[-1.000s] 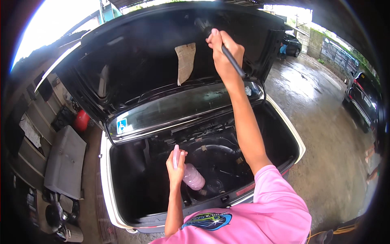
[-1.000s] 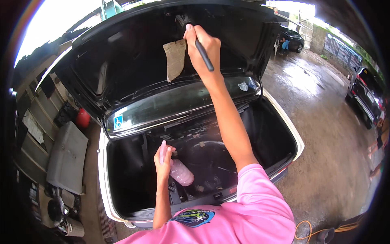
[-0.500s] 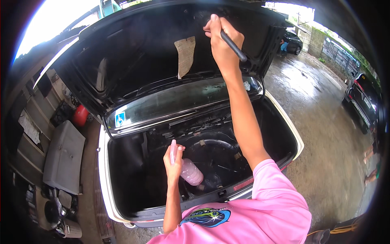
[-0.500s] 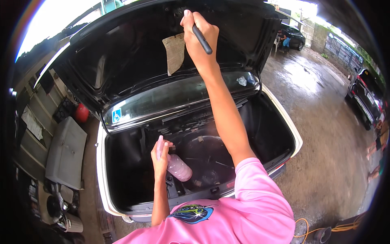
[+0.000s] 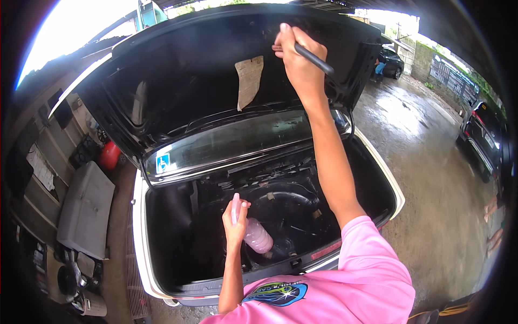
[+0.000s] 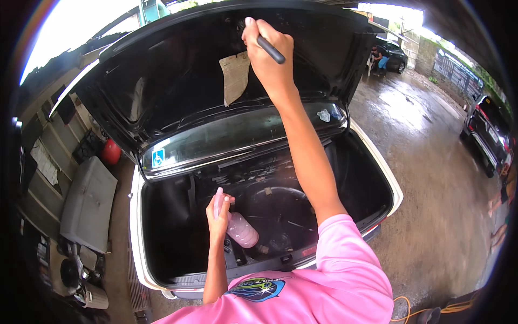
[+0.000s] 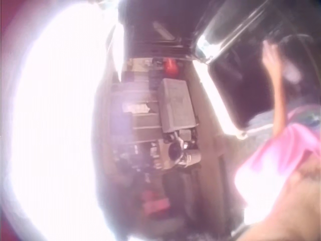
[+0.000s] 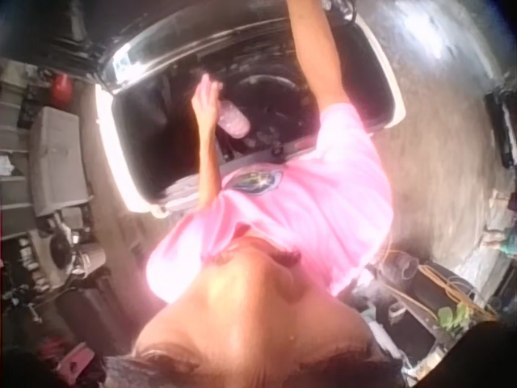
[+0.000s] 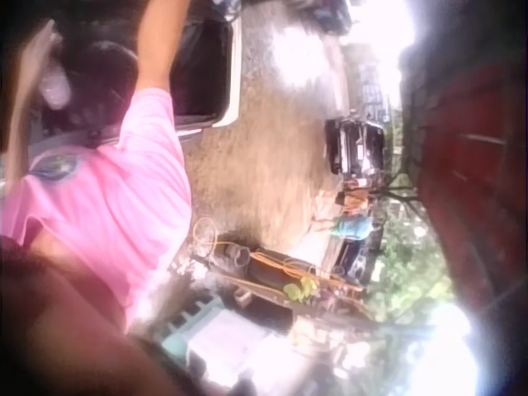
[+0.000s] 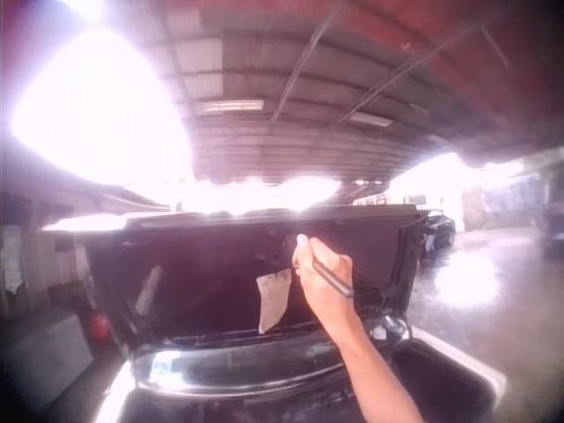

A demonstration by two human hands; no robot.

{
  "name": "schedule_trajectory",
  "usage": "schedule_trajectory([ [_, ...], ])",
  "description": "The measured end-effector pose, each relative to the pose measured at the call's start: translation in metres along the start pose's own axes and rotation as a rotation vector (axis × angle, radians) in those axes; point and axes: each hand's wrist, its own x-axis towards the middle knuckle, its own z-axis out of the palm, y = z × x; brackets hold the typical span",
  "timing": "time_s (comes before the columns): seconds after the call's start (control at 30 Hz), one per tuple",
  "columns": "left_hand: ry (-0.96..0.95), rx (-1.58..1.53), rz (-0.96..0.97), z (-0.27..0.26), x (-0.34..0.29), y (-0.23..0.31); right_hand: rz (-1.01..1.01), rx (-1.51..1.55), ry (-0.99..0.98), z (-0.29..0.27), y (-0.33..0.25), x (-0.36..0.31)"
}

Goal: The person cleans the interior lid of a car trunk by spraying a pink liquid from a bottle and scrubbing the surface with a brush.

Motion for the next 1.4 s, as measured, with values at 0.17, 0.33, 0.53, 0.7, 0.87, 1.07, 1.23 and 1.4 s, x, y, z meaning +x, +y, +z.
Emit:
schedule_trajectory([
  [0.17, 0.03, -0.009, 0.018, 0.001, 0.004, -0.008, 0.055, 0.035, -0.017, -0.008, -0.019, -0.006],
  [0.33, -0.011, -0.008, -0.028, -0.004, -0.001, -0.005, 0.023, -0.182, -0.137, 0.001, -0.016, -0.009],
  [0.53, 0.021, -0.034, -0.045, -0.009, 0.0, -0.005, -0.025, -0.065, -0.057, 0.004, -0.005, -0.014],
  [0.7, 0.077, -0.017, 0.091, -0.008, -0.001, -0.017, -0.018, -0.055, -0.005, -0.007, 0.0, -0.016],
  [0.87, 0.014, -0.013, 0.058, -0.01, 0.002, -0.019, 0.12, -0.197, -0.16, -0.009, 0.036, -0.031],
  [1.07, 0.041, 0.012, -0.092, -0.006, -0.003, -0.005, 0.734, -0.191, -0.357, -0.101, 0.021, -0.193],
  [1.23, 0.017, 0.075, -0.108, 0.02, -0.01, -0.026, 1.478, 0.288, -0.147, -0.192, 0.044, -0.401],
  [1.4, -0.066, 0.114, -0.306, 0.067, -0.027, -0.056, 1.633, 0.351, 0.253, -0.27, 0.008, -0.487],
])
